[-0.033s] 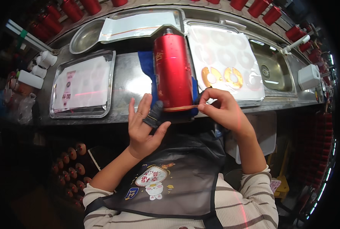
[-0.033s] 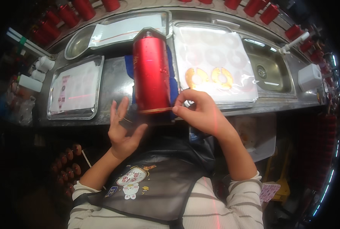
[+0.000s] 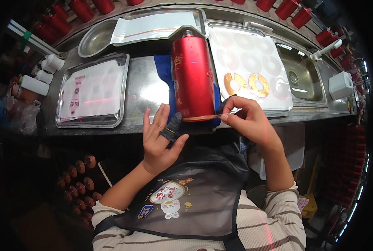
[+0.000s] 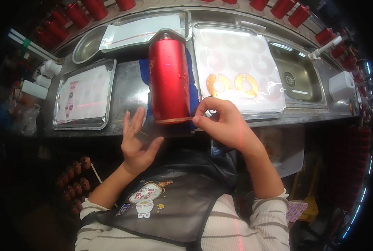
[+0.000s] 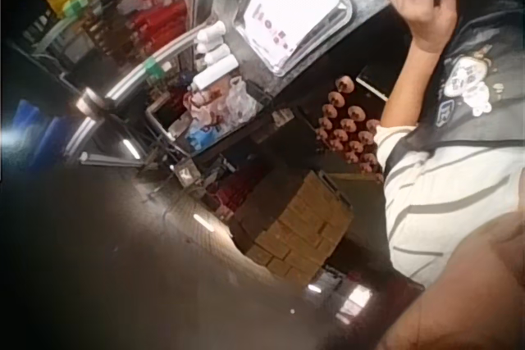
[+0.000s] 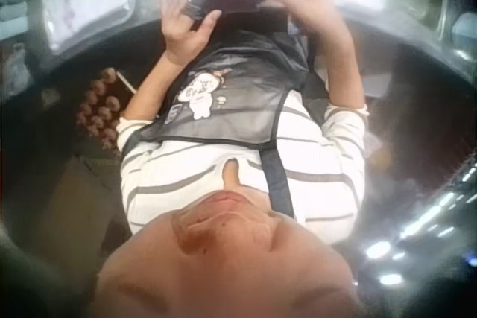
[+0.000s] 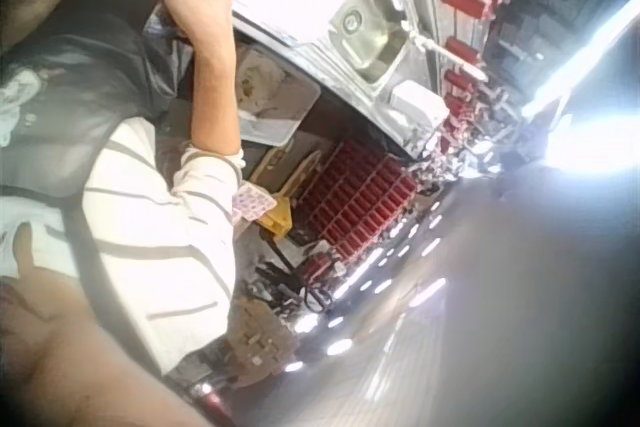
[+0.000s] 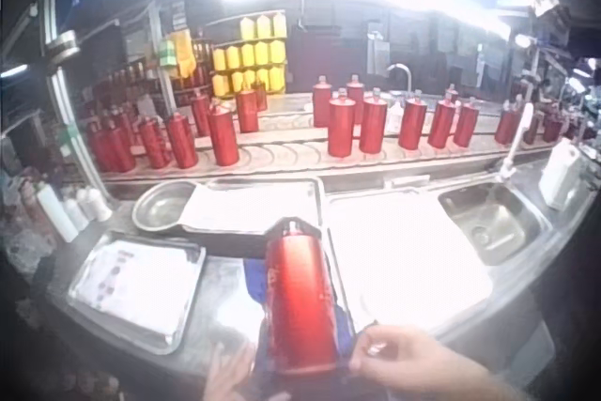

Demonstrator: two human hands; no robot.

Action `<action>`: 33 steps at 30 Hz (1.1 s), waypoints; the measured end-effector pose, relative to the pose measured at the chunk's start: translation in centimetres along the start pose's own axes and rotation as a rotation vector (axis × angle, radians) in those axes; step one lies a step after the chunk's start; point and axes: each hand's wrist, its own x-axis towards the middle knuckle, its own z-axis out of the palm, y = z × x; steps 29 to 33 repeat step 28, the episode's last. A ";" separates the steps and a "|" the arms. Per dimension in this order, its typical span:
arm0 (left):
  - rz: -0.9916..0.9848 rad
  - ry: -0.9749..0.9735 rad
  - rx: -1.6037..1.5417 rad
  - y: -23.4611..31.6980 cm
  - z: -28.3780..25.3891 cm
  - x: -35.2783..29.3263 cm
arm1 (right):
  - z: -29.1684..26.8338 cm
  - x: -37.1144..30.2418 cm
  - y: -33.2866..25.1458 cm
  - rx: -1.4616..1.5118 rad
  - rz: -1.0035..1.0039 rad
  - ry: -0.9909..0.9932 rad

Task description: The person applies a gold circular label to the neck of a red cylindrical container, then wipes the container with a blue cloth. The person repeats this process with multiple containers.

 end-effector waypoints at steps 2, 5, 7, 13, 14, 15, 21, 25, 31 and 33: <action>-0.006 -0.011 0.015 -0.3 -0.1 -0.5 | 0.0 0.0 -0.6 -0.018 0.034 -0.017; 0.027 -0.017 0.041 -0.1 -0.1 -0.1 | 0.0 0.2 -0.6 -0.040 0.051 -0.006; 0.049 -0.025 0.054 -0.1 -0.3 0.3 | 0.0 0.5 0.0 -0.032 0.037 0.005; 0.105 -0.067 0.079 0.2 -0.8 1.5 | -0.3 -0.2 -1.1 -0.004 0.050 0.000; 0.113 -0.071 0.086 0.3 -0.8 1.7 | -0.4 -0.1 -0.8 -0.020 0.062 -0.001; 0.125 -0.077 0.094 0.4 -0.8 1.9 | -0.5 0.3 -0.3 -0.039 0.074 -0.002; 0.204 -0.139 0.167 1.2 -1.3 3.6 | -0.5 1.4 1.4 -0.039 0.075 -0.023; 0.277 -0.151 0.219 1.6 -1.3 4.5 | -0.3 1.6 1.1 -0.057 0.060 -0.039; 0.338 -0.187 0.266 2.2 -1.0 5.5 | 0.1 2.1 2.8 0.011 -0.042 0.012; 0.338 -0.187 0.266 2.2 -1.0 5.5 | 0.1 2.1 2.8 0.011 -0.042 0.012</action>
